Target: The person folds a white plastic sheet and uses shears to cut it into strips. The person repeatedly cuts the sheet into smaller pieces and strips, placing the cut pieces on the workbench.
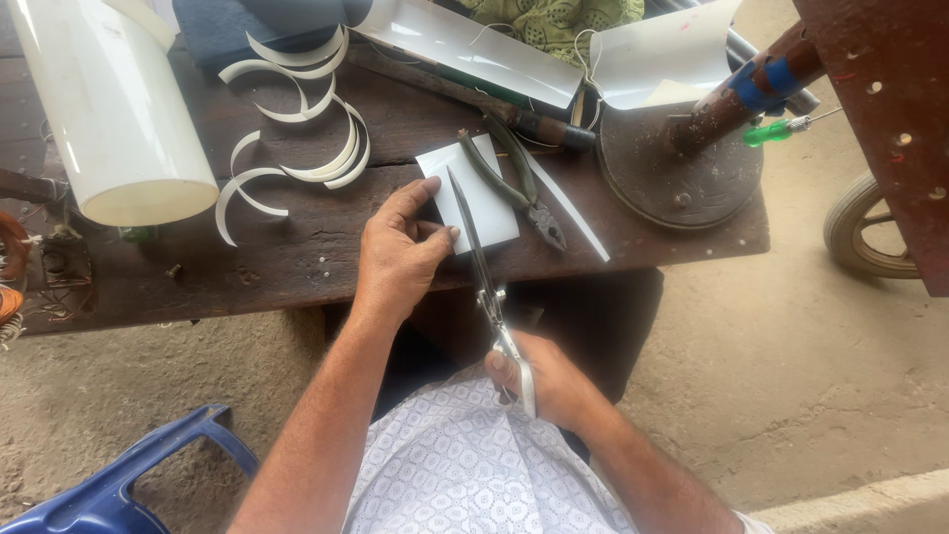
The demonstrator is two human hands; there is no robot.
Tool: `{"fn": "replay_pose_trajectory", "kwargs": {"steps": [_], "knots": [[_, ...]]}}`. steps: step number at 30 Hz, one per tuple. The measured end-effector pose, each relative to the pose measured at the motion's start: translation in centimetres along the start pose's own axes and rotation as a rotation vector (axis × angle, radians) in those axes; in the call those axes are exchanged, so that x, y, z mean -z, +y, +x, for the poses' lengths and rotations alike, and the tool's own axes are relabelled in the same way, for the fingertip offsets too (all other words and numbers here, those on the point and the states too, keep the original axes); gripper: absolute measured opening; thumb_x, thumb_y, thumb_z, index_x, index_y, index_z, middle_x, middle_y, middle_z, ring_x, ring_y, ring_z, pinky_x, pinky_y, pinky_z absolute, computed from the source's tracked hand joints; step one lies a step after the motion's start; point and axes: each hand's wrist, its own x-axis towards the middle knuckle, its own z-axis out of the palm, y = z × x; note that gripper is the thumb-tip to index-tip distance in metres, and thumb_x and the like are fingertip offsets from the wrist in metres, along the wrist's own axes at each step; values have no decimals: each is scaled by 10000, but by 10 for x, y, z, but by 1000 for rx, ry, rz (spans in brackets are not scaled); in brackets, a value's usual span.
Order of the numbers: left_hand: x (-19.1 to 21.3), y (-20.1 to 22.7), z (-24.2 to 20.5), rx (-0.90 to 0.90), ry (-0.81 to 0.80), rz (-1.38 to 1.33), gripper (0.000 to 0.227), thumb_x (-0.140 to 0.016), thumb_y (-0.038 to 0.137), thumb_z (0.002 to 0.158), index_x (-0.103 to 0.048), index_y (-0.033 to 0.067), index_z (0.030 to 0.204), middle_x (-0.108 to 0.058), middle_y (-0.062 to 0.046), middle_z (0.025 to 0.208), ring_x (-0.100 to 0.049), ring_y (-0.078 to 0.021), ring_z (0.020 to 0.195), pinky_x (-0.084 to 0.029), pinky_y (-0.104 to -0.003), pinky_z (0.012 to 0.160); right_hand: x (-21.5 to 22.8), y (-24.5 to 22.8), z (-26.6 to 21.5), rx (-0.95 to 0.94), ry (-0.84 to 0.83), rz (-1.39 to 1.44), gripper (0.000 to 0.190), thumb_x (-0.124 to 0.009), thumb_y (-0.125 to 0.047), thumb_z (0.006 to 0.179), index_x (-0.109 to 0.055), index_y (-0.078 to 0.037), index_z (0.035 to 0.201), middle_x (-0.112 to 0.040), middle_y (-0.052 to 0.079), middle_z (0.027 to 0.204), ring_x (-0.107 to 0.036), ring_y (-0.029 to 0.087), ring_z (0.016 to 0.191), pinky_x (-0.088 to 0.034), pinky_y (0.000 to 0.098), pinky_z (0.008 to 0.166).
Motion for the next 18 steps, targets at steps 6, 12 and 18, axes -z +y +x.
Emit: {"fn": "replay_pose_trajectory", "kwargs": {"steps": [6, 12, 18], "knots": [[-1, 0, 1, 7, 6, 19, 612, -713, -23, 786, -564, -9, 1380, -593, -125, 1368, -661, -108, 889, -638, -247, 762, -2, -3, -6, -14, 29, 86, 781, -428, -888, 747, -585, -123, 743, -554, 12, 587, -638, 131, 529, -572, 308, 478], [0, -1, 0, 13, 7, 4, 616, -709, -19, 779, -568, -10, 1379, -602, -139, 1348, -666, -111, 890, -645, -249, 745, -3, -8, -8, -73, 41, 151, 729, -488, -843, 742, -609, -124, 728, -569, 4, 548, -643, 118, 489, -590, 279, 470], [1, -1, 1, 19, 23, -34, 662, -714, -26, 766, -528, -24, 1401, -576, -156, 1337, -667, -117, 891, -650, -261, 719, 0, -12, -7, -84, 38, 209, 712, -529, -826, 738, -608, -118, 733, -583, 9, 593, -639, 129, 535, -601, 298, 493]]}}
